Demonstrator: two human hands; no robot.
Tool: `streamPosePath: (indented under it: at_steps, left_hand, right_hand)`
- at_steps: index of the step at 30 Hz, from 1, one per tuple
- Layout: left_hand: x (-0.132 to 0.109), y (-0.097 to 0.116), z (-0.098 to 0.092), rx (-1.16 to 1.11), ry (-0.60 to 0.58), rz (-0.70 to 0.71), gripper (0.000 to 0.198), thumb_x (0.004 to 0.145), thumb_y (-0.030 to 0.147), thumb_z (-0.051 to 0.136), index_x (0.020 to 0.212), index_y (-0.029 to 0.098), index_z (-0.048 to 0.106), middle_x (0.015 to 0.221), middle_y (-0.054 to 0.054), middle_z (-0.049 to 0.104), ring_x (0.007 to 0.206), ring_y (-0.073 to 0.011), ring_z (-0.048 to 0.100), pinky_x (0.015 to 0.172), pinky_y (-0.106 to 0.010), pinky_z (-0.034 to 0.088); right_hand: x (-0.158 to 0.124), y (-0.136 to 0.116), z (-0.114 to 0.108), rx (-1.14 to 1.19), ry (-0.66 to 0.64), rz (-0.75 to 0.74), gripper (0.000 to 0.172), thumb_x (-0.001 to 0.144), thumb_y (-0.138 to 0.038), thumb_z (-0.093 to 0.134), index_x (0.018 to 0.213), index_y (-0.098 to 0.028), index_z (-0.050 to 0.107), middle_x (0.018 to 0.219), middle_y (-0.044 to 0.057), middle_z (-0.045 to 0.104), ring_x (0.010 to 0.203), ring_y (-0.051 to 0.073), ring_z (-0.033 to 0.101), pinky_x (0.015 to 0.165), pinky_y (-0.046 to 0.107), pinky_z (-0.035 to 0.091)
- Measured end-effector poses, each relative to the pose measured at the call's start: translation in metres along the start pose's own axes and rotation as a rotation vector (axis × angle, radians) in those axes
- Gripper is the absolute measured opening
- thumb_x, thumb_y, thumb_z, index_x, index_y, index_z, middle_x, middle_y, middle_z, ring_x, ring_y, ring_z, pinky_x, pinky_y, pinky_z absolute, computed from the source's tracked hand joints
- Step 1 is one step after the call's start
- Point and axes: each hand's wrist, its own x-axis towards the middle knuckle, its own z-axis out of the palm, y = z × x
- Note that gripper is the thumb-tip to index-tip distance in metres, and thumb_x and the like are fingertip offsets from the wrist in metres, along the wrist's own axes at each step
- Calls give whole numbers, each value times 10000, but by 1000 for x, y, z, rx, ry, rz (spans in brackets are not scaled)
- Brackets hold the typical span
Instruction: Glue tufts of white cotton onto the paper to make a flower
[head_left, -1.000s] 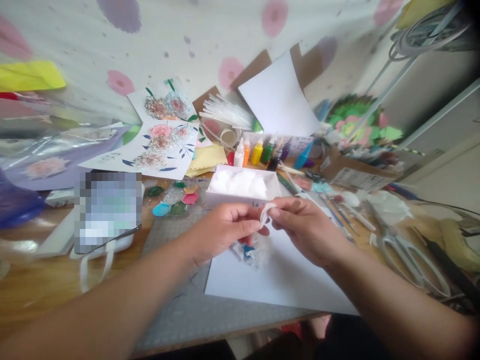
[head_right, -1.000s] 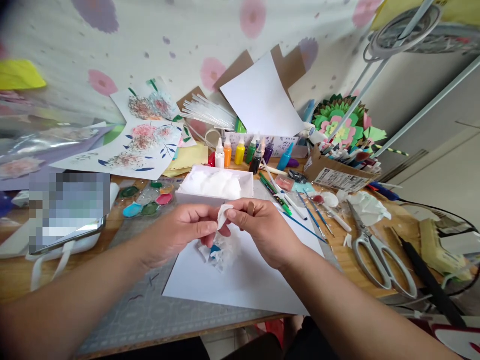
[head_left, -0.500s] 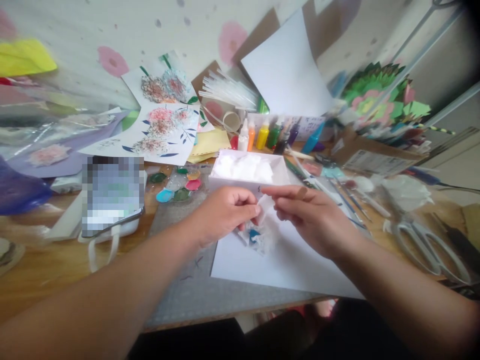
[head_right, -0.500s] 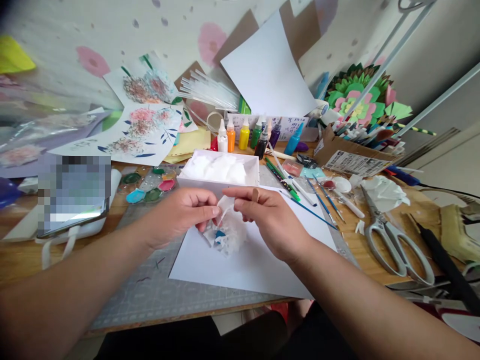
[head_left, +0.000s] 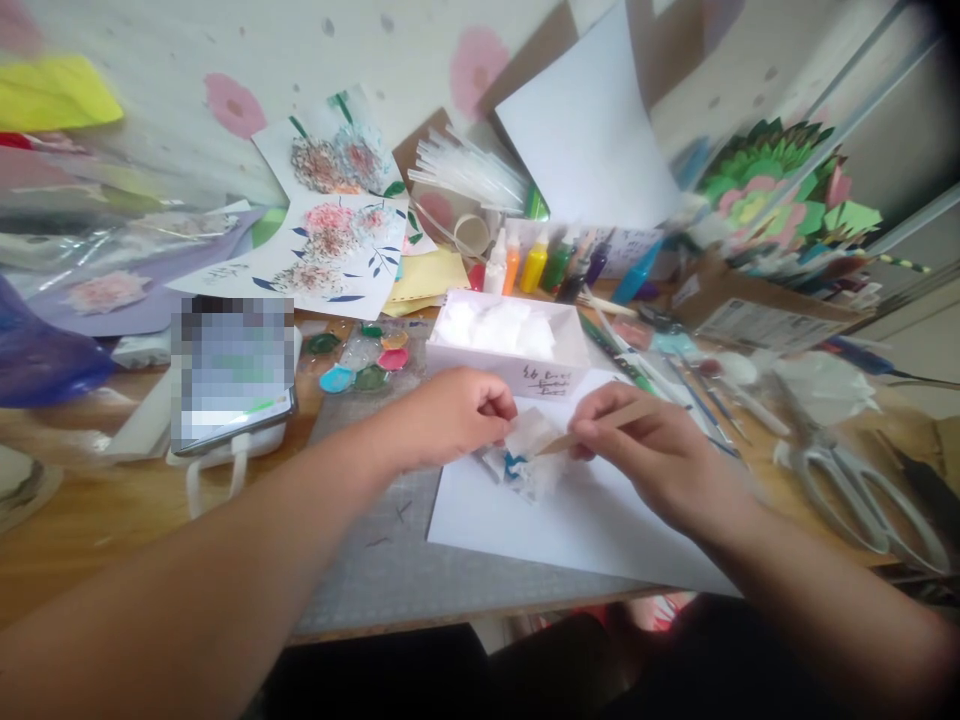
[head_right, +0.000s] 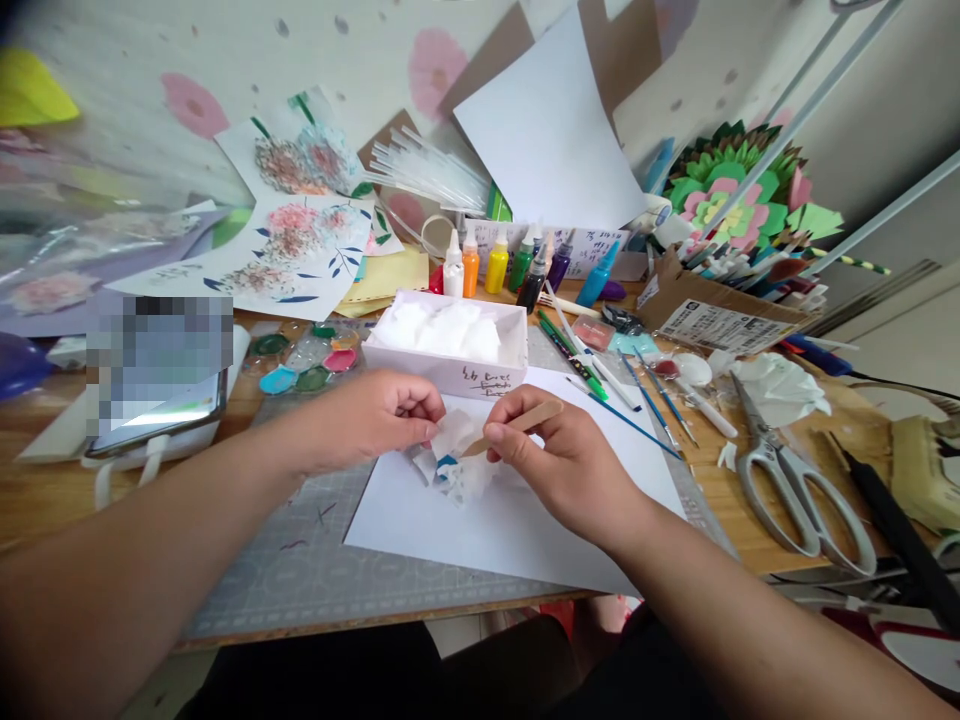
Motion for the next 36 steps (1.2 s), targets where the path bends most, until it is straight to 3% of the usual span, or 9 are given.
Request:
streamPosePath:
  at_steps: [7,12,18,27,36]
  left_hand:
    - [-1,3,-1,81,-116,-55,160,692,263,523,799,174,601,727,4,647,648,-130,570,532,-206,383]
    - [0,3,2,136,-107,-56,149,673,222,515,787,190,605,714,20,652,651,-127,579,538,-203,389]
    - [2,-3,5,186,-99,-12,165,658,238,495,769,216,616,724,30,647,628,-135,571,510,-212,383]
    - [3,-8,4,145,-83,12,191,684,197,427,778,216,592,721,35,649,620,-126,570,501,-207,382]
    - [1,-3,-2,290,-113,69,136,632,223,505,744,207,581,737,25,619,615,-121,547,488,-200,369]
  right_hand:
    - [-4,6,-4,76,190,-153,160,789,-247,574,651,-208,645,730,12,602,647,117,568,570,228,468]
    - [-2,-6,2,-165,33,-139,139,798,-228,550,688,-196,628,739,7,634,648,115,585,579,220,460]
    - [1,-4,9,-299,-68,-249,96,813,-185,520,754,-186,597,725,-6,621,666,97,563,608,211,433]
    - [2,8,14,-337,-138,-313,68,813,-170,521,800,-177,586,747,4,609,717,110,534,661,230,416]
    - [0,6,19,-383,-156,-362,95,819,-150,499,777,-162,583,717,19,600,698,124,527,649,247,414]
